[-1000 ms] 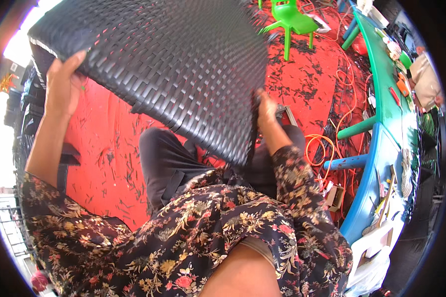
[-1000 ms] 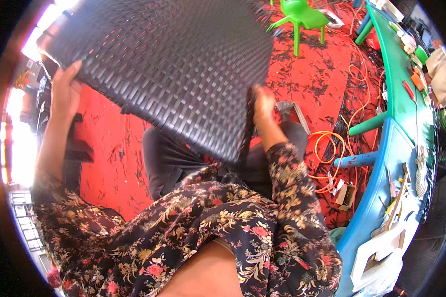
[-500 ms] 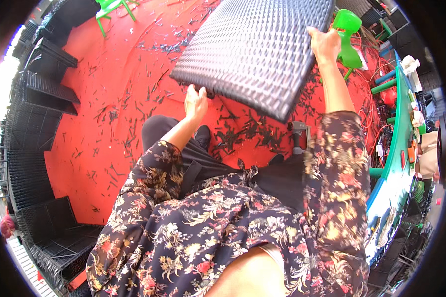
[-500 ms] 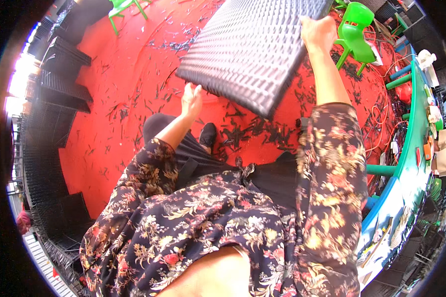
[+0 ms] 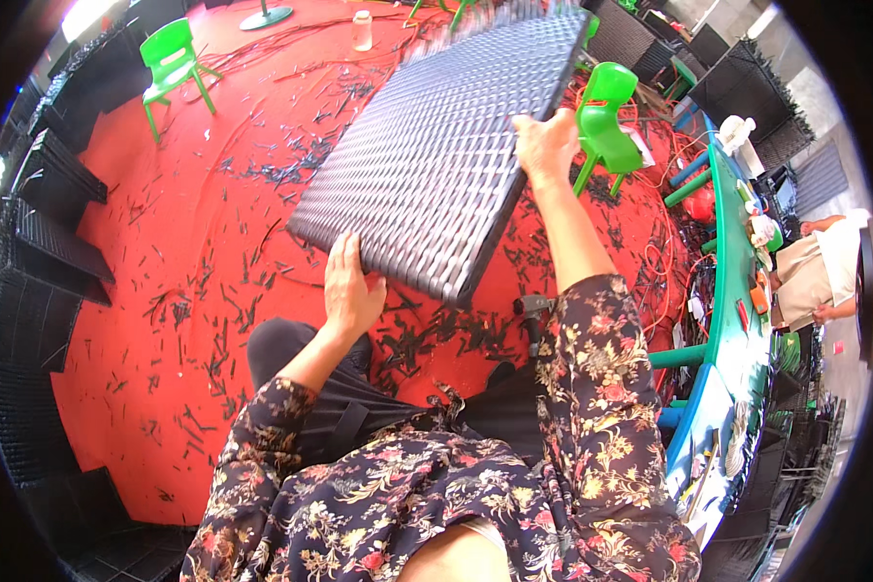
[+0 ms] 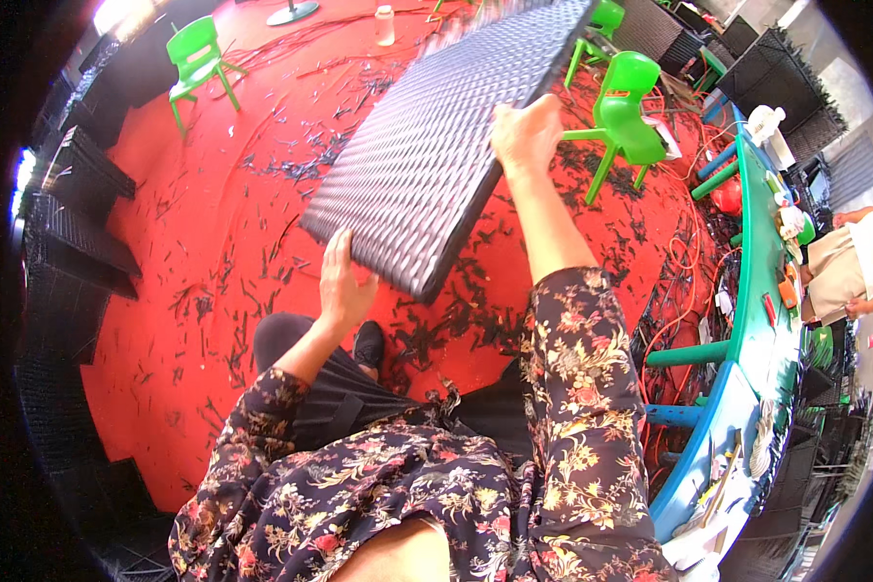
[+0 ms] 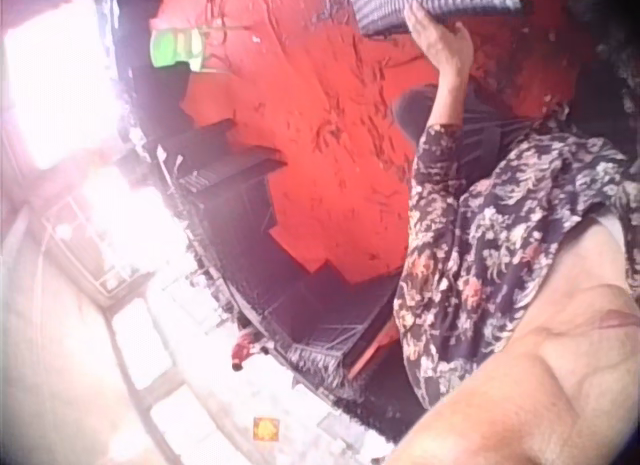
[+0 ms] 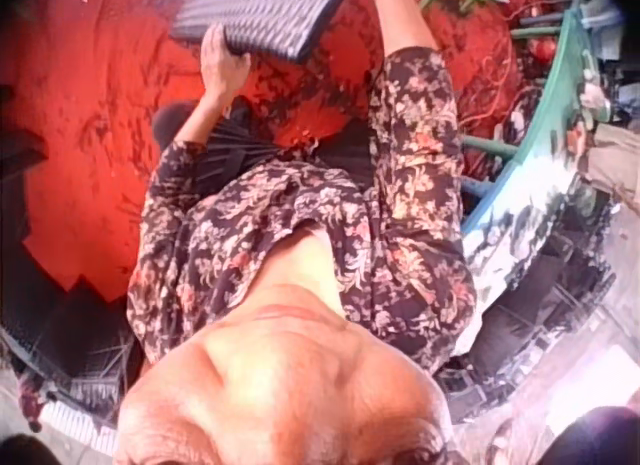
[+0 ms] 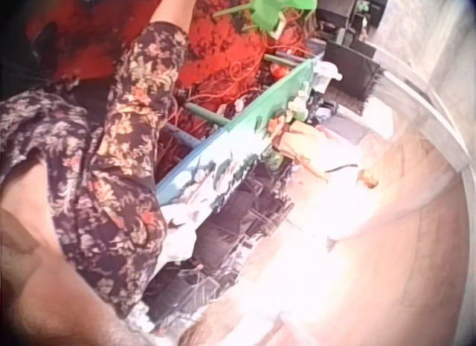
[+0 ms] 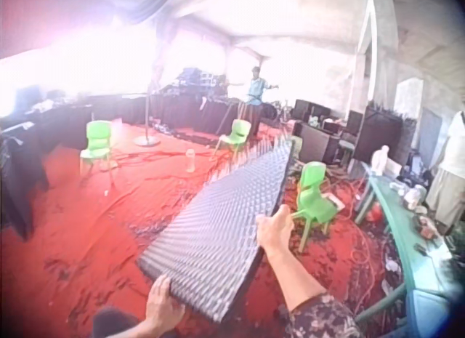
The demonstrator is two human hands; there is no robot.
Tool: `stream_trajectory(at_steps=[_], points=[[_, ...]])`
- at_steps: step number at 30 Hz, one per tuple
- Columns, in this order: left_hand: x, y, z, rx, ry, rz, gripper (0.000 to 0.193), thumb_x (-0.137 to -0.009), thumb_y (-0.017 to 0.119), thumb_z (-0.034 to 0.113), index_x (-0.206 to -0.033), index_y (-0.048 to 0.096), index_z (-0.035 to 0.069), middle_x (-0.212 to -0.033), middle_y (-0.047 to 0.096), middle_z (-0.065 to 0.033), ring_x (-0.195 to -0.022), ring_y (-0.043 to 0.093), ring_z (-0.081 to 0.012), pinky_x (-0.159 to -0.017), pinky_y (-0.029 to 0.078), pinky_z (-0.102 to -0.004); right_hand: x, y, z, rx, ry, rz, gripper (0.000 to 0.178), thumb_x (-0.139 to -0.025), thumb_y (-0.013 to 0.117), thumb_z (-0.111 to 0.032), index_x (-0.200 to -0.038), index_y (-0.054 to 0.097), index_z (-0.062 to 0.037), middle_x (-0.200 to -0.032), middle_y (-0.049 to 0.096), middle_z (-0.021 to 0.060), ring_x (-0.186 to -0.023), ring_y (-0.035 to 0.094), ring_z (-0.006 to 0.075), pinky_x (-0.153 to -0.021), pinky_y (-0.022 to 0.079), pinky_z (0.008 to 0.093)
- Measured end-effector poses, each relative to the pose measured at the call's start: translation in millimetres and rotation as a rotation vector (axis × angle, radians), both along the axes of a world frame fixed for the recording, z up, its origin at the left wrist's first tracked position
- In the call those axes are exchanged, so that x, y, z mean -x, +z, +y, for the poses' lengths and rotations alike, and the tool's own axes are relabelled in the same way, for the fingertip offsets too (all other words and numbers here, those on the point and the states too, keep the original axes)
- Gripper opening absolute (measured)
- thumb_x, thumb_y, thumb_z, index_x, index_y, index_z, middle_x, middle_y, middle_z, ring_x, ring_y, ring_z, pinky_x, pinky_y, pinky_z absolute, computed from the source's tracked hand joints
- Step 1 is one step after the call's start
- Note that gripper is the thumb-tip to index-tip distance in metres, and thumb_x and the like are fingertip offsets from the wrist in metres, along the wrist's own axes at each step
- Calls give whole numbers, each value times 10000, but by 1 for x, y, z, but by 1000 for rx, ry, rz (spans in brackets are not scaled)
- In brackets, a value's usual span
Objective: The person weaves black plastic strips around the frame of a piece of furniture, using a hammer to secure ends and a knife to trim excess material.
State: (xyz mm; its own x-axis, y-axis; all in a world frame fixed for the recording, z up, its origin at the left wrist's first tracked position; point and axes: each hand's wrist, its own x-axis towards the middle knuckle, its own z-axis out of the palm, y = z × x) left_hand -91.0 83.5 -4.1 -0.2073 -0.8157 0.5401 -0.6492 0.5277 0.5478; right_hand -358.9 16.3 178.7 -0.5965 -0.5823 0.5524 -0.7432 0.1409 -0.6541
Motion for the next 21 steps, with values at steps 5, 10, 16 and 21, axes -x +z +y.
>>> stream_trajectory(at_steps=[5, 10, 16, 21], points=[[0, -7, 44, -73, -32, -64, 805, -662, 721, 83, -1353, 334, -56, -1382, 370, -272, -1290, 362, -427, -1082, 323, -454, -10, -8, 23, 107, 238, 40, 474, -741, 704, -183, -1023, 448, 101, -835, 607, 292, -814, 609, 453, -766, 477, 487], [4, -16, 87, -255, -250, -148, 765, -669, 727, 157, -1324, 384, -41, -1380, 362, -287, -1280, 368, -437, -1066, 347, -464, 17, -24, 50, 42, 445, 66, 665, -739, 751, -228, -1224, 431, 95, -1041, 605, 309, -987, 600, 425, -869, 465, 456], [-27, 20, 16, -160, -330, -221, 676, -660, 716, 117, -1262, 447, -29, -1289, 472, -271, -1232, 429, -422, -1060, 347, -471, 47, -53, 91, 21, 656, -85, 596, -775, 738, -191, -1255, 455, 21, -1069, 633, 226, -1002, 629, 329, -853, 479, 408], [-100, 124, -88, 325, 198, -92, 563, -726, 620, 6, -1255, 429, -22, -1178, 494, -216, -1088, 496, -349, -955, 407, -404, 55, -57, 135, -222, 608, -197, 429, -803, 705, -123, -1179, 535, -6, -984, 637, 116, -898, 598, 174, -805, 475, 325]])
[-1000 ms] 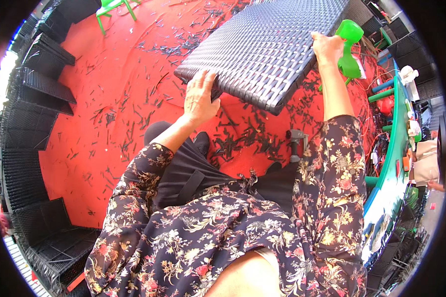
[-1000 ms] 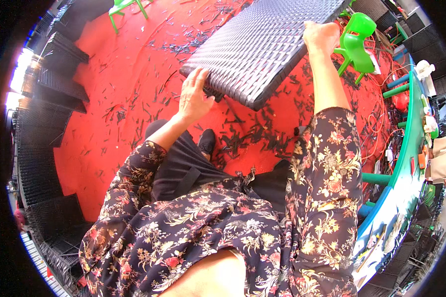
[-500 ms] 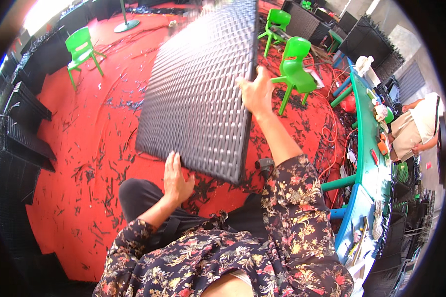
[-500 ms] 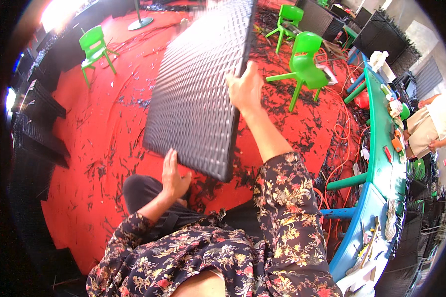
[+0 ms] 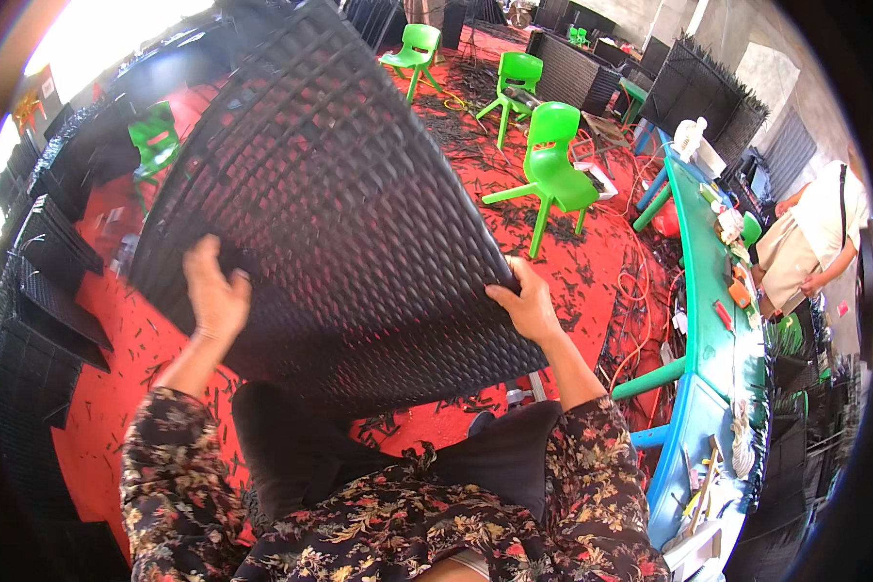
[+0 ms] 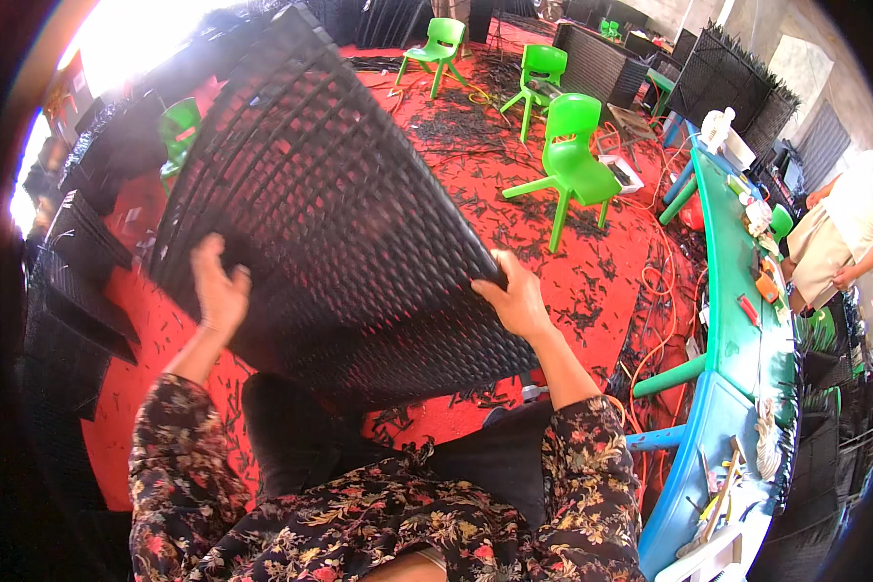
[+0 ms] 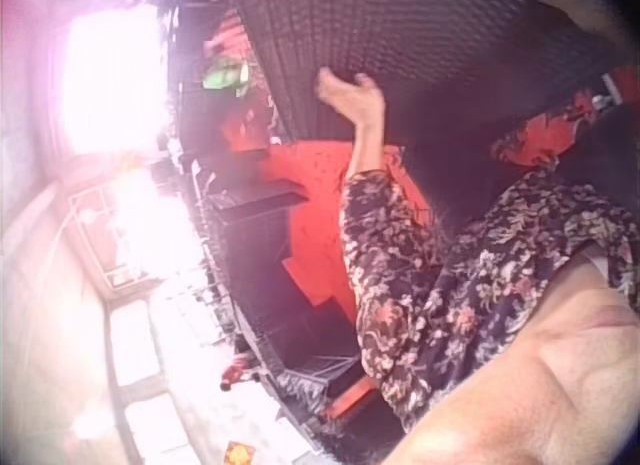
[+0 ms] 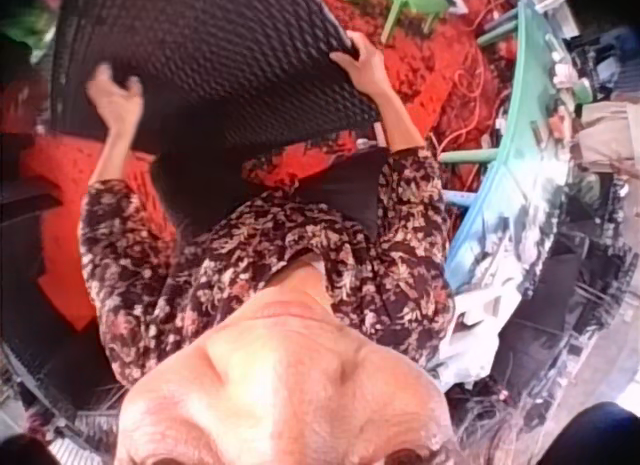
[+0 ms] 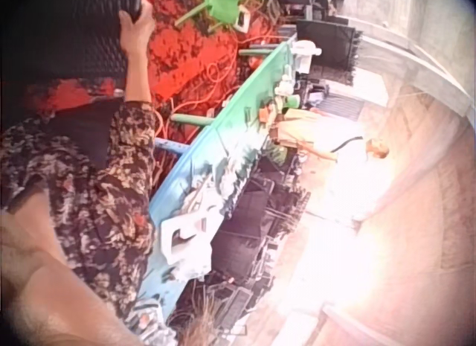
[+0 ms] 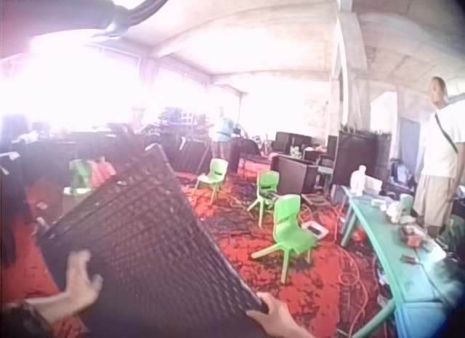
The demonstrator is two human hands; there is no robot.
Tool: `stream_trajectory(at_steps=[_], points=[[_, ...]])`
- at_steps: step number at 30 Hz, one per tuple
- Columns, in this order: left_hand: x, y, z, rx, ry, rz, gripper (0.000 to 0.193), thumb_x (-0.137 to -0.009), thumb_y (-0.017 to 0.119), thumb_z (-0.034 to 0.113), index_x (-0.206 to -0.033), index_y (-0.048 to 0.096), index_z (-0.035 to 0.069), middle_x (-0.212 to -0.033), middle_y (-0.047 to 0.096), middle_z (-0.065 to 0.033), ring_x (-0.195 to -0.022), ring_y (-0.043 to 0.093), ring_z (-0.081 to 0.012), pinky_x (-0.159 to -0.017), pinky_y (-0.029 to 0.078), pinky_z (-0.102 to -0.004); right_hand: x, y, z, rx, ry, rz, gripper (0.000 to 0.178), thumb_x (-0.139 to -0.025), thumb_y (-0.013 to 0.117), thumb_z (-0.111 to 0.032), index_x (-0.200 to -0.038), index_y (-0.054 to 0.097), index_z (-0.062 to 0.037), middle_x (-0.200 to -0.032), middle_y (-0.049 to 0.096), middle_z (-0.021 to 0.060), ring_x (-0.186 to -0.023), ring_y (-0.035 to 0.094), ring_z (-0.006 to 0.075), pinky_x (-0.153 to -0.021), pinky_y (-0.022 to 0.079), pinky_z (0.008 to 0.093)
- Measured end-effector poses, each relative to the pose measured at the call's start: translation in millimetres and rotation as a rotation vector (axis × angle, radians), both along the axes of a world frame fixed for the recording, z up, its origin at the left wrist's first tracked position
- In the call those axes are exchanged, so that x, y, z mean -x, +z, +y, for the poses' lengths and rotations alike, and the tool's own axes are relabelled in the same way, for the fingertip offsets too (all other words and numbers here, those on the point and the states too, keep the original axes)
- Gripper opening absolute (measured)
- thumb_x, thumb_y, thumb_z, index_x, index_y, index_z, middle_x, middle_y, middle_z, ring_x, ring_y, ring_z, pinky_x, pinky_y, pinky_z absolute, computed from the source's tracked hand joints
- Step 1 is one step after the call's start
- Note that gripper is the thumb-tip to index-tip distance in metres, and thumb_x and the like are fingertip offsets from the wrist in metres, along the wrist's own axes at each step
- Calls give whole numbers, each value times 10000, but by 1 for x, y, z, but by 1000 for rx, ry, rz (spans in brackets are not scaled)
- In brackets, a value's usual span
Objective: The person weaves black plastic strips around the frame of a piece of furniture, using a hammer to secure ends and a knife to trim excess material.
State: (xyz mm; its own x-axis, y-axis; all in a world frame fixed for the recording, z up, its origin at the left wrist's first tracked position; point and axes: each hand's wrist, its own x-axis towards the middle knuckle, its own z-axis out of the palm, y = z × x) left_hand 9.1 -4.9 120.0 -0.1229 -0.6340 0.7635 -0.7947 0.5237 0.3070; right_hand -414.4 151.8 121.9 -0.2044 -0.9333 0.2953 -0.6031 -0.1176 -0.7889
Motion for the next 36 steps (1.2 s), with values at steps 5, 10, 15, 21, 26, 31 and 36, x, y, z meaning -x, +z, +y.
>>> stream_trajectory(at_steps=[5, 10, 15, 21, 26, 31, 36], points=[[-78, 35, 13, -162, -76, 145, 514, -738, 574, -85, -1234, 461, -4, -962, 534, -92, -857, 530, -181, -814, 440, -280, -6, -17, 33, -7, 6, 30, 354, -808, 689, -115, -1124, 565, -12, -866, 620, 87, -796, 569, 127, -754, 473, 304], [-121, 62, 10, 99, 39, -66, 452, -726, 583, -80, -1161, 486, -4, -1019, 528, -141, -877, 525, -259, -804, 429, -352, -9, -44, 72, 100, 1, -29, 357, -773, 733, -176, -1060, 590, -18, -798, 626, 71, -729, 595, 135, -673, 486, 306], [-163, 71, -57, 75, -42, -279, 208, -730, 513, -15, -936, 519, -43, -852, 531, -185, -789, 506, -391, -737, 418, -444, -8, -59, 87, 83, -6, -111, 362, -743, 767, -187, -1025, 614, -19, -824, 641, 74, -764, 611, 154, -714, 485, 306], [-182, 36, -93, -243, -189, -212, 137, -793, 448, 72, -813, 513, -47, -792, 522, -184, -723, 493, -320, -679, 413, -421, 3, -82, 92, -118, -73, -172, 422, -687, 824, -201, -1019, 626, -33, -834, 651, 68, -800, 616, 157, -761, 482, 308], [-111, 13, -14, -105, -437, -91, 351, -891, 520, 232, -1117, 543, -35, -807, 540, -74, -748, 506, -183, -656, 425, -327, 22, -124, 107, -501, 88, -125, 456, -668, 834, -239, -1050, 633, -90, -884, 670, 78, -891, 637, 220, -829, 481, 355], [-33, 21, 48, -484, -619, 419, 437, -930, 542, 137, -1352, 464, 53, -757, 453, 48, -670, 419, -40, -618, 398, -185, 27, -151, 117, -689, 69, 459, 569, -655, 811, -333, -1109, 581, -78, -1075, 630, 169, -1030, 599, 359, -873, 485, 445], [-6, 41, 83, -769, -535, 400, 503, -871, 657, 234, -1316, 487, 71, -878, 459, 14, -700, 431, -80, -640, 419, -217, 30, -142, 115, -562, -2, 424, 601, -627, 818, -274, -1117, 562, -39, -1024, 630, 209, -1038, 588, 383, -876, 485, 450]])
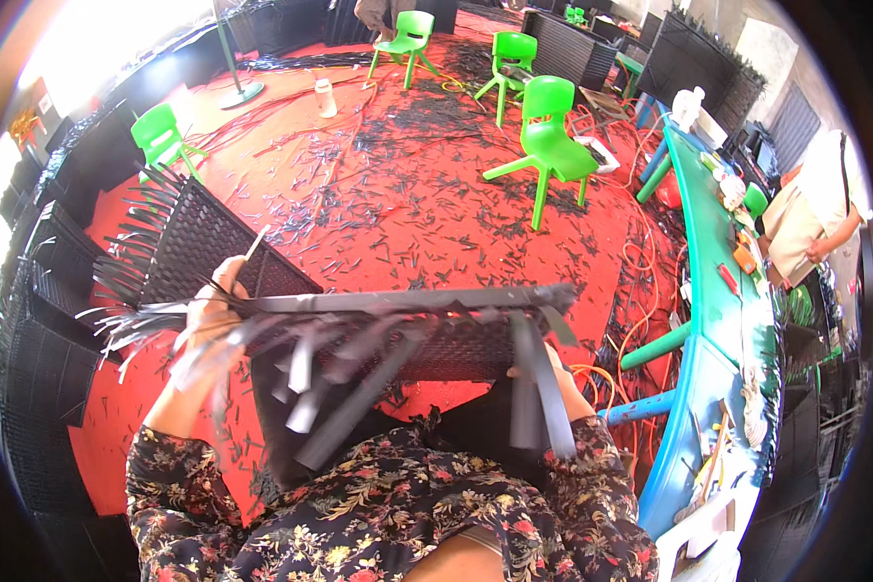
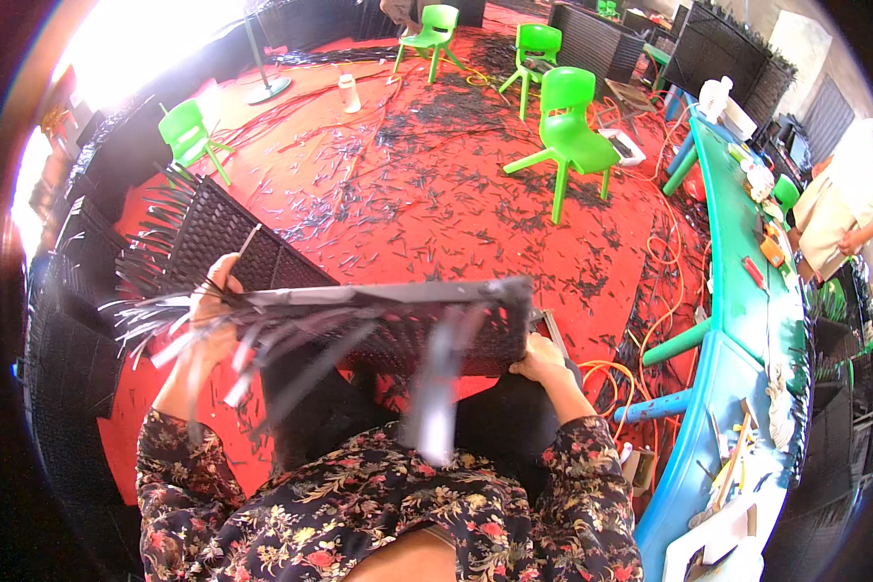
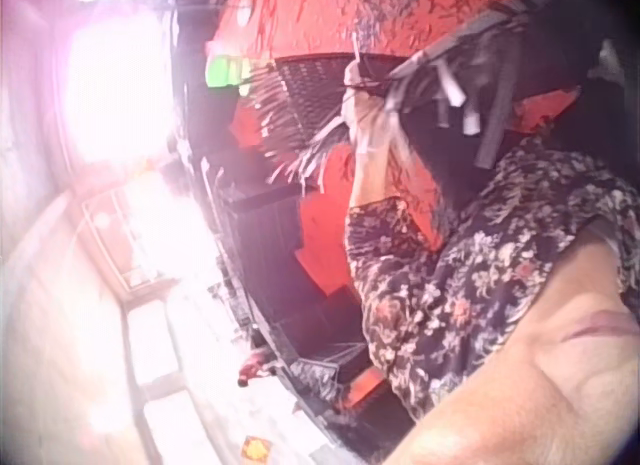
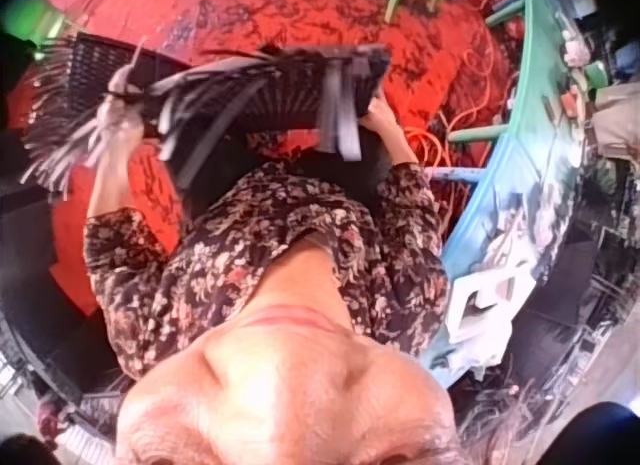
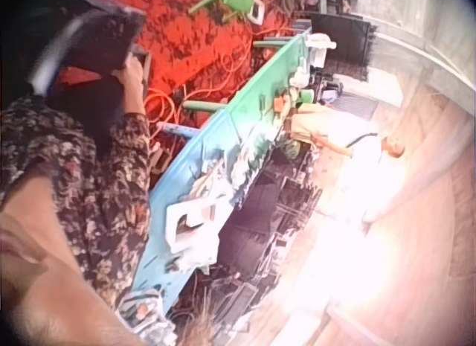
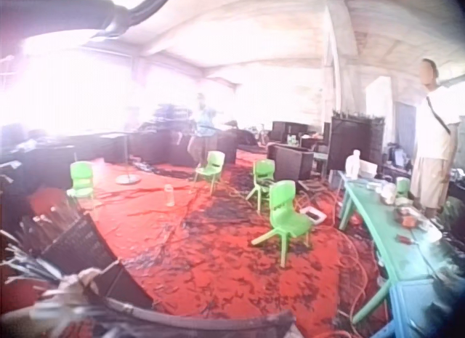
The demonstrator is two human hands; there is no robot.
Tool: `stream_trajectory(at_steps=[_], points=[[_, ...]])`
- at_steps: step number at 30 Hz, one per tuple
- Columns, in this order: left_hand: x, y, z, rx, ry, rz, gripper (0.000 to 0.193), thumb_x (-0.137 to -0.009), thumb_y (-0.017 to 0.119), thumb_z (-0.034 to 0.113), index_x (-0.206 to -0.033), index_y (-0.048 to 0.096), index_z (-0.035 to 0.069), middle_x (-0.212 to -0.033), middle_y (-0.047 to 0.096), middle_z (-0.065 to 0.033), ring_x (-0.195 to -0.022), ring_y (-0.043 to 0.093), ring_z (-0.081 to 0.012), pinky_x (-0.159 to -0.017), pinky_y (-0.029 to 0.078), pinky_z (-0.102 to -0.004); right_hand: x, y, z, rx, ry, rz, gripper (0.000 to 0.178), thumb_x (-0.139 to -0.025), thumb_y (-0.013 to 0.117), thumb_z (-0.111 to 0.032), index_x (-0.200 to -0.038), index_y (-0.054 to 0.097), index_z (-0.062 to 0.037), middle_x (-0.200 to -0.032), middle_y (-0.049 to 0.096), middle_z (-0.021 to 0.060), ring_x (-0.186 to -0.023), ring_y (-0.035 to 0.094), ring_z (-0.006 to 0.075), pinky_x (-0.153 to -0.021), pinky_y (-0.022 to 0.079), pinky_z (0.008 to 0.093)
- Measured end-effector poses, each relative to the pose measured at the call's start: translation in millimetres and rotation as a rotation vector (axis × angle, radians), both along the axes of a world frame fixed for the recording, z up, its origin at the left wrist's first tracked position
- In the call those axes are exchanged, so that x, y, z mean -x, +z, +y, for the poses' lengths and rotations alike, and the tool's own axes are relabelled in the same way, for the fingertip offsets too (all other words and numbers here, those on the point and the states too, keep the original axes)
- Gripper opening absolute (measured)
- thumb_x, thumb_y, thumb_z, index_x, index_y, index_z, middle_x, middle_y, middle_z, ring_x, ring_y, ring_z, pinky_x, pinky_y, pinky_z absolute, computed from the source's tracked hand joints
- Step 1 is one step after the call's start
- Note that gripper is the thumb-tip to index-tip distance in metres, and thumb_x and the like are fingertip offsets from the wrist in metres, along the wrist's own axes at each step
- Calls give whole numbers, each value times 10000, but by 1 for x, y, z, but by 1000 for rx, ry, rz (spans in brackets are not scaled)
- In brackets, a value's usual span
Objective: The person weaves black plastic strips around the frame of a piece of furniture, using a hammer to secure ends and a knife to trim excess material.
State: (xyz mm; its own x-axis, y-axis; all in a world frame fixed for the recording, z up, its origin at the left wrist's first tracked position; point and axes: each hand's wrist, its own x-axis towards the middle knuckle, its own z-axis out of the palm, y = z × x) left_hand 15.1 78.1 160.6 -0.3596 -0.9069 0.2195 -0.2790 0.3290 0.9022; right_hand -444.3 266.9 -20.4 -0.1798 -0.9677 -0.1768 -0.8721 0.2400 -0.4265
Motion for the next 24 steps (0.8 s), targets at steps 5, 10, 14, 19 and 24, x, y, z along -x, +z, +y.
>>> stream_trajectory(at_steps=[5, 10, 14, 19, 24], points=[[27, 12, 30, 618, 8, -507, 533, -727, 726, 167, -1201, 527, 27, -679, 543, -79, -613, 572, -244, -532, 428, -369, 3, 32, 3, 414, 137, -664, 505, -717, 751, -60, -1184, 561, -37, -1200, 560, 139, -1122, 546, 268, -949, 452, 372], [50, 4, 39, 900, -134, -512, 569, -757, 524, 100, -1303, 440, -33, -926, 620, -160, -786, 604, -322, -706, 454, -408, -9, 36, 2, 504, -9, -1186, 312, -860, 688, -251, -1053, 557, -44, -845, 600, 6, -678, 561, 68, -609, 472, 219], [61, -7, 41, 862, -197, -488, 613, -729, 529, 131, -1308, 431, -40, -937, 624, -147, -789, 605, -330, -729, 458, -422, -12, 17, 10, 462, -110, -1111, 286, -900, 637, -171, -1118, 542, -11, -1019, 620, 76, -930, 630, 140, -786, 528, 251], [68, -13, 27, 857, -180, -623, 557, -675, 609, 80, -1211, 501, -26, -850, 641, -133, -744, 634, -290, -677, 489, -391, -24, -3, 11, 420, -8, -1407, 252, -955, 514, -70, -1193, 528, 12, -1145, 598, 112, -1064, 605, 195, -941, 496, 324], [62, -24, -24, 915, -50, -615, 609, -563, 626, 99, -1159, 536, 7, -665, 544, -143, -635, 581, -357, -614, 459, -442, -35, -2, -31, 390, -217, -1109, 619, -713, 732, 6, -1286, 499, -22, -1163, 579, 55, -1032, 557, 177, -914, 461, 323]])
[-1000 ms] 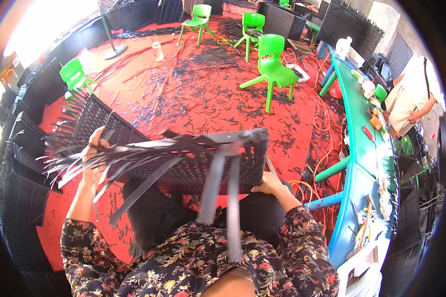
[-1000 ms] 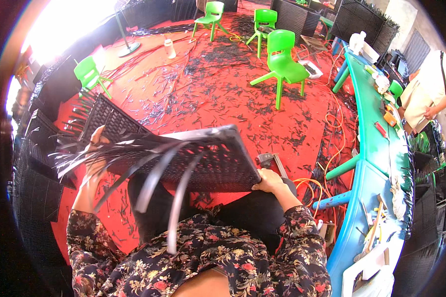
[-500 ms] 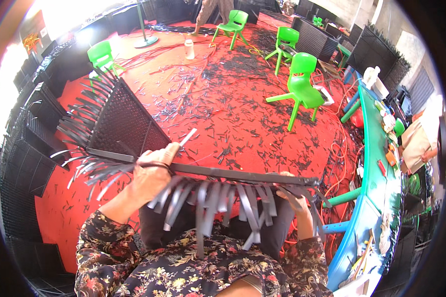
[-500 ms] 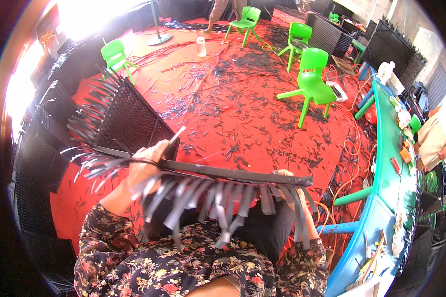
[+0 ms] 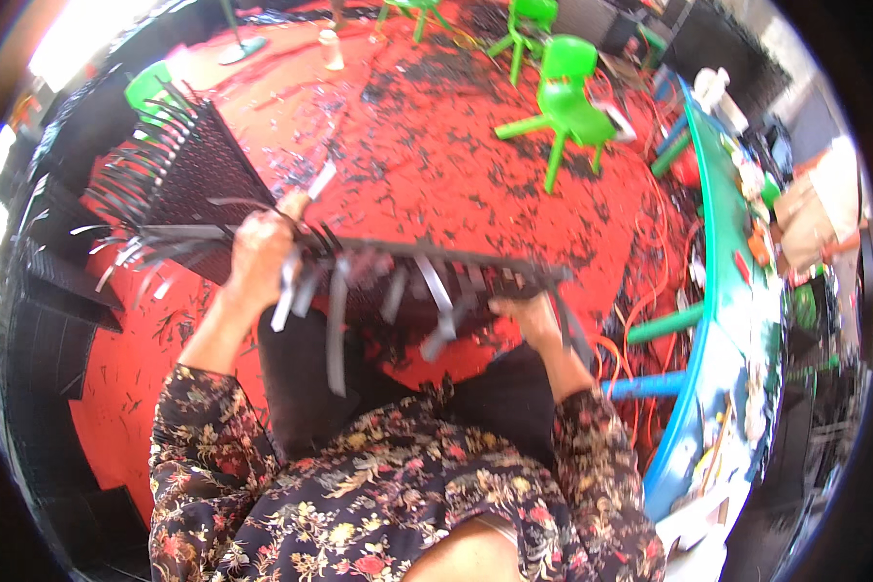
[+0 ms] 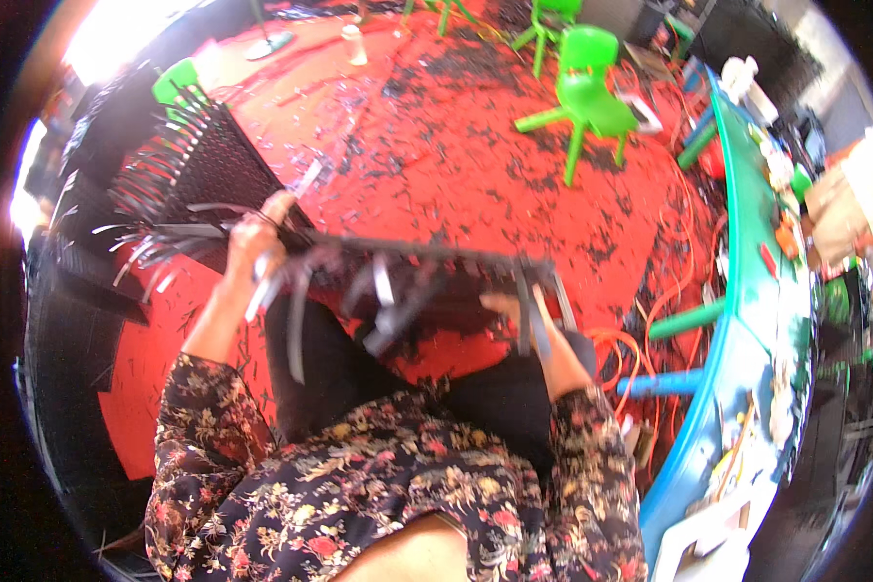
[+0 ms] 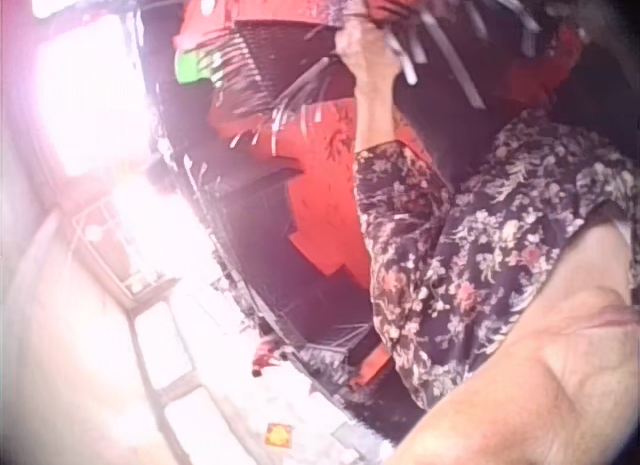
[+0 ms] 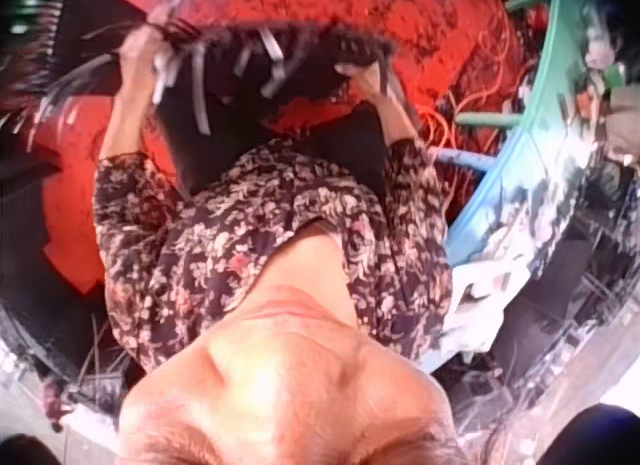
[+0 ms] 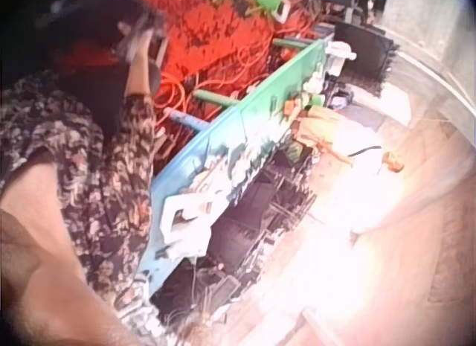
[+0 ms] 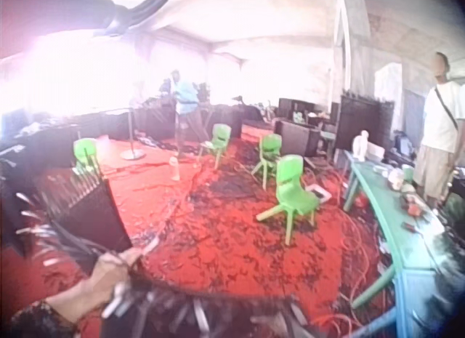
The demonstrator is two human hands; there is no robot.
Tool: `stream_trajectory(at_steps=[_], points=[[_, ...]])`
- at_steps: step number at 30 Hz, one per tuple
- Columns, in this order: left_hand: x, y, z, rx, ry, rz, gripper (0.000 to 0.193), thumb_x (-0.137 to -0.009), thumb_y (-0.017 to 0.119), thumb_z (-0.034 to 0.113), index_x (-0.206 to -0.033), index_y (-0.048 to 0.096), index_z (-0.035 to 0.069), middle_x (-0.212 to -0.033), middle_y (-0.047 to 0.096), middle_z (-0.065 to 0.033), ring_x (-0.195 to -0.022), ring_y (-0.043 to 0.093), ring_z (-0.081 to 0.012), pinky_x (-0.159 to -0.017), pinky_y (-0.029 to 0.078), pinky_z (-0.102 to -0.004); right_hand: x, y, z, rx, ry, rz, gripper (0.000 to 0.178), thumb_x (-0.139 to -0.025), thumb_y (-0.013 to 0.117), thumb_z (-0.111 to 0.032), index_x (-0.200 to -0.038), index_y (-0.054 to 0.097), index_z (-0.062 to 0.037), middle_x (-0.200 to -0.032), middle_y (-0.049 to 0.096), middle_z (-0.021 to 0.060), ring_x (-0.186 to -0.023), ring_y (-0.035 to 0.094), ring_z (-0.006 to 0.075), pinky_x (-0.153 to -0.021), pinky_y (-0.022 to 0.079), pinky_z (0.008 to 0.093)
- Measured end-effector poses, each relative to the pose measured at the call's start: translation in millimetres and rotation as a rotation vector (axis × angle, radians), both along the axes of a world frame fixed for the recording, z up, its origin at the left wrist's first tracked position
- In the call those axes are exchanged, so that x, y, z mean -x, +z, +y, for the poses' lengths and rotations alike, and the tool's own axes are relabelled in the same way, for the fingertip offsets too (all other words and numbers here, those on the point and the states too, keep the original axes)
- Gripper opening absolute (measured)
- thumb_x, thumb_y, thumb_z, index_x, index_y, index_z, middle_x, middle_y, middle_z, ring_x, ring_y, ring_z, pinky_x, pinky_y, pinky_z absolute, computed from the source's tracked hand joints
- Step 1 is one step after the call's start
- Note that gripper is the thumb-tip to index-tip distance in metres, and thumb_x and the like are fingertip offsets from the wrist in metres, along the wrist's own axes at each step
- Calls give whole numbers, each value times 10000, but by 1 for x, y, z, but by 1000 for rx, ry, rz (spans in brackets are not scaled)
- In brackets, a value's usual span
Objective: The person weaves black plastic strips around the frame of a piece of furniture, using a hammer to secure ends and a knife to trim excess material.
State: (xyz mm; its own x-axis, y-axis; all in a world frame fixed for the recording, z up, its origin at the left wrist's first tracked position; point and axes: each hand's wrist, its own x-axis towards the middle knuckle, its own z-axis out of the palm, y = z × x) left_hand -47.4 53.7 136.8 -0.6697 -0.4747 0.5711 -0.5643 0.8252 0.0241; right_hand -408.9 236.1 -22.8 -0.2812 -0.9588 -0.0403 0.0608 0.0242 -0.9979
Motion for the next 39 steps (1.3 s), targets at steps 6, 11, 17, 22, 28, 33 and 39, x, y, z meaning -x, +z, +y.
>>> stream_trajectory(at_steps=[6, 11, 17, 22, 28, 33, 39], points=[[-2, -11, -16, -54, -73, 89, 485, -781, 516, 35, -1262, 506, -22, -979, 626, -167, -882, 599, -318, -815, 471, -378, 19, 42, 11, -205, -6, 357, 629, -736, 791, -128, -1280, 484, -57, -1002, 644, 55, -835, 596, 141, -812, 480, 291], [-14, -2, 13, 263, -119, 65, 512, -891, 547, 219, -1297, 428, -68, -1337, 457, -245, -1246, 427, -423, -1053, 329, -489, 2, 100, 24, 419, -364, 698, 559, -705, 726, -40, -1229, 533, -29, -1126, 625, 109, -1046, 609, 208, -915, 466, 326], [-53, -42, 67, 140, 83, -47, 584, -818, 612, 139, -1311, 398, -91, -1344, 434, -261, -1233, 414, -422, -1066, 284, -499, -4, 140, 17, 608, -257, 761, 189, -756, 676, 23, -934, 626, -15, -953, 639, 74, -876, 617, 163, -782, 497, 302], [-41, -101, 86, -585, 92, 106, 432, -743, 661, 22, -1151, 525, -17, -1147, 545, -187, -1007, 563, -327, -842, 451, -409, -4, 141, 14, 569, -241, 321, 91, -812, 657, 20, -878, 622, -31, -854, 622, 10, -806, 576, 91, -738, 477, 265], [88, -53, 120, -361, -692, -103, 249, -700, 663, 23, -939, 594, 5, -986, 576, -129, -867, 602, -304, -770, 508, -380, -19, 157, 18, 576, -352, 268, 162, -842, 603, 38, -1000, 591, 3, -913, 650, 30, -841, 600, 95, -794, 480, 249], [196, 8, 118, -53, -979, 7, 205, -717, 626, 80, -907, 590, 12, -960, 576, -138, -854, 597, -316, -816, 503, -415, -10, 147, 17, 494, -398, 67, 262, -845, 567, 46, -1104, 550, 17, -967, 627, 74, -899, 599, 121, -841, 484, 262], [211, 28, 95, 122, -849, 59, 318, -682, 726, 76, -945, 566, -4, -972, 567, -142, -916, 584, -335, -894, 475, -475, -7, 104, 5, 461, -271, 120, 421, -821, 627, 8, -1226, 515, 26, -1078, 631, 78, -1003, 590, 139, -879, 475, 294]])
